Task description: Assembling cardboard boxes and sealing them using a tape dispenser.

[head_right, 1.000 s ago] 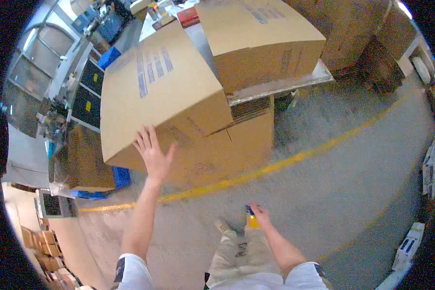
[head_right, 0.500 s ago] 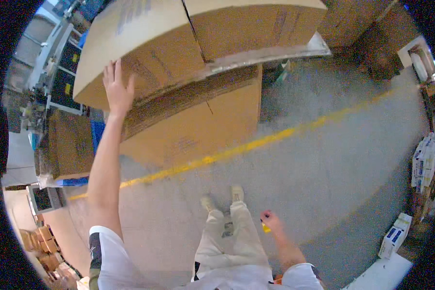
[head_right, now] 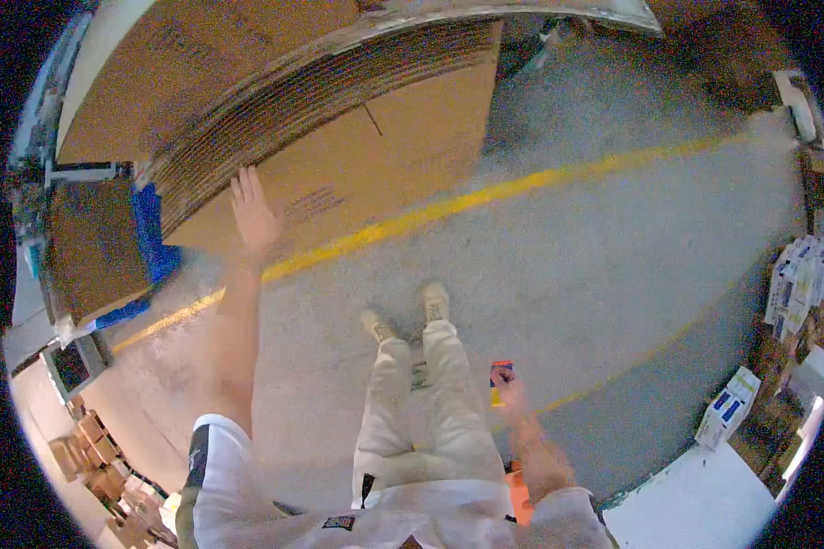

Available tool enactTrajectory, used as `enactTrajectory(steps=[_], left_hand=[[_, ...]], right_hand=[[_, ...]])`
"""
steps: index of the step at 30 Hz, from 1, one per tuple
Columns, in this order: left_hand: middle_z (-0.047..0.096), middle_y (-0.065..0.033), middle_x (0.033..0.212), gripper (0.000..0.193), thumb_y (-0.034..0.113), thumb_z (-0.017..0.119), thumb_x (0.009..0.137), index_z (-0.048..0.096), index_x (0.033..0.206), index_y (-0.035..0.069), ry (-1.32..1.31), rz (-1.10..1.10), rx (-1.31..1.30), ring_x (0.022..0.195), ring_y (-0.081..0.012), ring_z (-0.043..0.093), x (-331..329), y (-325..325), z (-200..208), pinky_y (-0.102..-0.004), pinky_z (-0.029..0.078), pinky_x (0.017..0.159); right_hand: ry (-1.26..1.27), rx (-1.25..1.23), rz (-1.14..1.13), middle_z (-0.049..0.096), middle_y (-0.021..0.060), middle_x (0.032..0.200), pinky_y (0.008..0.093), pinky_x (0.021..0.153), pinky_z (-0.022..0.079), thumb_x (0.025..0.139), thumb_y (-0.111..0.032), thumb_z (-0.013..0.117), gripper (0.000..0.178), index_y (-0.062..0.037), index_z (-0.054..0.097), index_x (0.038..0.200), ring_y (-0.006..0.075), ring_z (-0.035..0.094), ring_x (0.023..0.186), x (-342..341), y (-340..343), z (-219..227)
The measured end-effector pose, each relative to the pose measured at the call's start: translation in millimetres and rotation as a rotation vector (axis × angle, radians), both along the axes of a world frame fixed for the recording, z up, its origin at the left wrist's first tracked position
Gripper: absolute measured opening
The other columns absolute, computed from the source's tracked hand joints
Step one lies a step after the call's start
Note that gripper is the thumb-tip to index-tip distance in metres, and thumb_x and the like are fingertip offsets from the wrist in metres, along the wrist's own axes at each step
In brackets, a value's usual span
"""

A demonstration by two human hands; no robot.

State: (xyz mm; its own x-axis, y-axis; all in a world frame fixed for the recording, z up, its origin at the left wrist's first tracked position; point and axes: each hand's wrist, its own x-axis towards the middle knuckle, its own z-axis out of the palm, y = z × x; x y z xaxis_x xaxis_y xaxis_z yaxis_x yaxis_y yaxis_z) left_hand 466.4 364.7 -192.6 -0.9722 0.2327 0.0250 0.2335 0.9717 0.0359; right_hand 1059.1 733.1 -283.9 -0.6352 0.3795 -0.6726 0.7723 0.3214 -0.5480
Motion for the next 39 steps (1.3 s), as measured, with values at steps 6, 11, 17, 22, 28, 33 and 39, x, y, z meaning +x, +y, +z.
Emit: enactTrajectory(steps=[6,11,17,22,28,33,39], left_hand=[[0.035,-0.0215,0.153,0.084,0.022,0.075,0.079,0.033,0.149,0.004,0.136,-0.103,0.113,0.143,-0.0432,0.031,63,-10,-1,-0.0596,0.022,0.117],[0.056,-0.0172,0.132,0.071,0.027,0.076,0.078,0.048,0.140,0.010,-0.327,-0.027,0.075,0.125,-0.0352,0.051,121,-46,31,-0.0573,0.034,0.109],[0.072,-0.0122,0.101,0.044,0.032,0.068,0.085,0.064,0.124,0.010,-0.577,-0.408,0.089,0.083,-0.0329,0.070,242,-84,15,-0.0452,0.056,0.073],[0.061,-0.0179,0.129,0.062,0.045,0.065,0.088,0.054,0.138,0.009,-0.800,-0.297,0.201,0.118,-0.0341,0.058,320,-103,19,-0.0477,0.045,0.101],[0.049,-0.0207,0.144,0.080,0.061,0.060,0.087,0.045,0.147,0.010,-0.870,-0.275,0.335,0.137,-0.0382,0.042,308,-138,-3,-0.0544,0.024,0.119],[0.052,-0.0203,0.141,0.078,0.062,0.058,0.088,0.047,0.144,0.009,-0.936,-0.319,0.277,0.137,-0.0381,0.042,285,-116,20,-0.0556,0.026,0.118],[0.056,-0.0198,0.136,0.057,0.032,0.073,0.084,0.057,0.134,0.009,-0.696,-0.052,0.269,0.124,-0.0390,0.053,324,-151,25,-0.0485,0.044,0.103]], right_hand=[[-0.184,0.090,0.042,0.072,0.0153,0.103,0.0423,0.077,0.055,0.090,-0.037,0.066,0.033,-0.0106,0.072,0.109,0.0317,0.072,0.086,-36,-1,-5],[0.084,0.040,-0.117,0.073,0.0118,0.098,0.0336,0.074,0.053,0.090,-0.031,0.071,0.039,-0.0042,0.069,0.119,0.0220,0.068,0.078,-154,-17,36],[0.387,-0.128,-0.495,0.069,0.0073,0.103,0.0263,0.076,0.051,0.090,-0.033,0.074,0.059,0.0058,0.060,0.132,0.0106,0.062,0.084,-267,9,59],[0.364,0.007,-0.241,0.067,0.0108,0.113,0.0266,0.086,0.050,0.088,-0.028,0.078,0.068,0.0077,0.052,0.139,0.0120,0.062,0.097,-275,-16,79],[0.379,-0.225,-0.433,0.069,0.0065,0.102,0.0264,0.079,0.051,0.088,-0.027,0.079,0.049,0.0037,0.062,0.122,0.0115,0.063,0.088,-248,-37,94],[0.276,-0.264,-0.457,0.069,0.0058,0.099,0.0293,0.076,0.051,0.085,-0.014,0.075,0.035,0.0029,0.064,0.114,0.0129,0.063,0.084,-239,-2,80],[0.234,-0.037,-0.387,0.069,0.0073,0.100,0.0325,0.079,0.052,0.081,-0.011,0.075,0.033,0.0053,0.065,0.107,0.0163,0.064,0.088,-287,8,79]])
